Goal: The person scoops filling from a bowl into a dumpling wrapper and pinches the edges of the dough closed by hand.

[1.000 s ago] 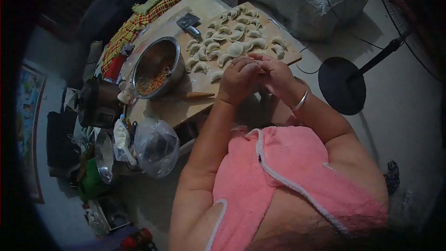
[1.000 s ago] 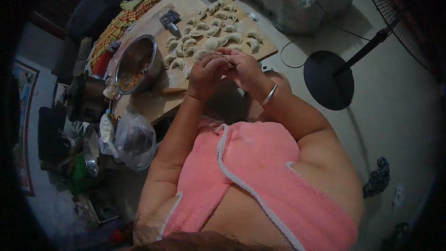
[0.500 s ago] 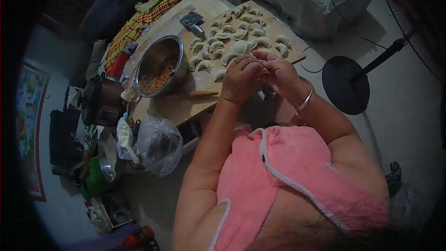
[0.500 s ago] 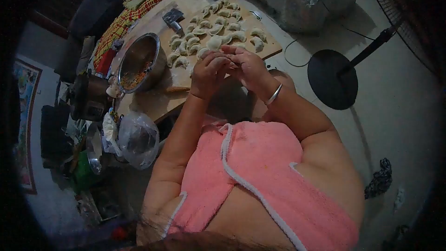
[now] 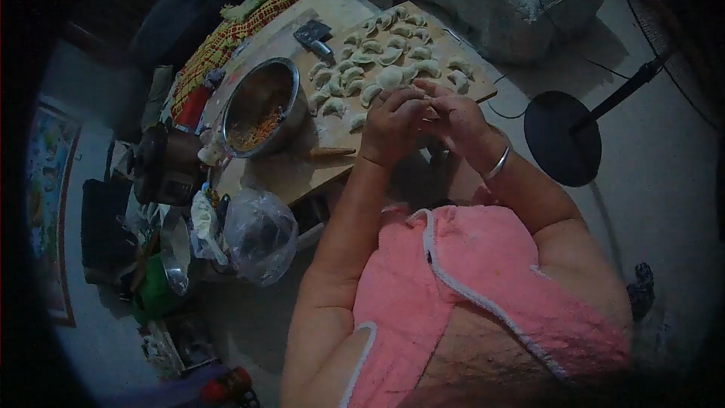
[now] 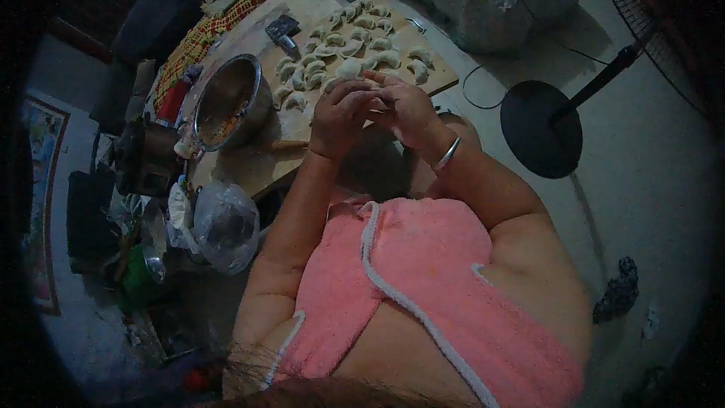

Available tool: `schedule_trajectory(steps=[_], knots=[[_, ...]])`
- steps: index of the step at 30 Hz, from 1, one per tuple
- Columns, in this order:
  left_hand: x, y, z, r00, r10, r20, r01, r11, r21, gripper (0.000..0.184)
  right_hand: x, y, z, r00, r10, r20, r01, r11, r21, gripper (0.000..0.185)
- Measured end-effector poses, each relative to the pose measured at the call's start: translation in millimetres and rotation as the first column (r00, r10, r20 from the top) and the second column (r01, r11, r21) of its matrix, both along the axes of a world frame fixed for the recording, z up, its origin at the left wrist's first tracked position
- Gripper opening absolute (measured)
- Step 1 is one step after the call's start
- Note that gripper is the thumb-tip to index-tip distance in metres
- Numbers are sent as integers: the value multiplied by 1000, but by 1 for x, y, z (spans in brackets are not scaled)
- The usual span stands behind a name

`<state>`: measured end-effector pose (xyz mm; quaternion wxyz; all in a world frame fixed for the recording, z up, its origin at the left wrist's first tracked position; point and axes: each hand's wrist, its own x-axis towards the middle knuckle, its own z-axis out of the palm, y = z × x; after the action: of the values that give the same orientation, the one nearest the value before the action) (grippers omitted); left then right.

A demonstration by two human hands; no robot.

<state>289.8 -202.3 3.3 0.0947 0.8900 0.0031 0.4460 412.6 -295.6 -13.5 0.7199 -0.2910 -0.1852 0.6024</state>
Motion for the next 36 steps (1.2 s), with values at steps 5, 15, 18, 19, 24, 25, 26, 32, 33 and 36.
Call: schedule_trajectory(steps=[5,15,18,19,24,25,26,32,33,36], knots=[[0,-5,5,999,-41,14,40,999,35,11,2,1,-2,999,-1,-32,2,1000,9,43],[2,-5,9,998,-62,-1,62,998,16,16,-5,-4,16,999,-42,7,42,999,-9,44],[1,-3,7,999,-24,-27,23,1000,-20,17,-3,-1,6,997,-18,75,18,1000,5,46],[1,-1,7,999,-10,-42,9,999,-36,18,-4,-1,5,996,-26,80,24,999,25,46],[0,-1,13,990,30,-137,-58,977,-206,20,-3,0,-4,963,-79,259,64,996,67,46],[0,-1,14,989,-19,-149,-34,939,-342,21,-4,-1,0,969,-76,234,58,995,85,48],[0,0,14,989,-19,-150,-34,939,-342,21,-4,-2,2,975,-73,208,53,993,102,50],[2,7,14,972,-82,-220,0,938,-346,20,-1,-1,-9,991,-38,130,12,981,192,54],[3,9,13,975,-82,-204,18,955,-296,20,-2,0,-10,991,-36,127,12,981,192,54],[5,12,11,976,-109,-186,50,953,-298,21,-2,1,-10,990,-61,125,37,981,190,53]])
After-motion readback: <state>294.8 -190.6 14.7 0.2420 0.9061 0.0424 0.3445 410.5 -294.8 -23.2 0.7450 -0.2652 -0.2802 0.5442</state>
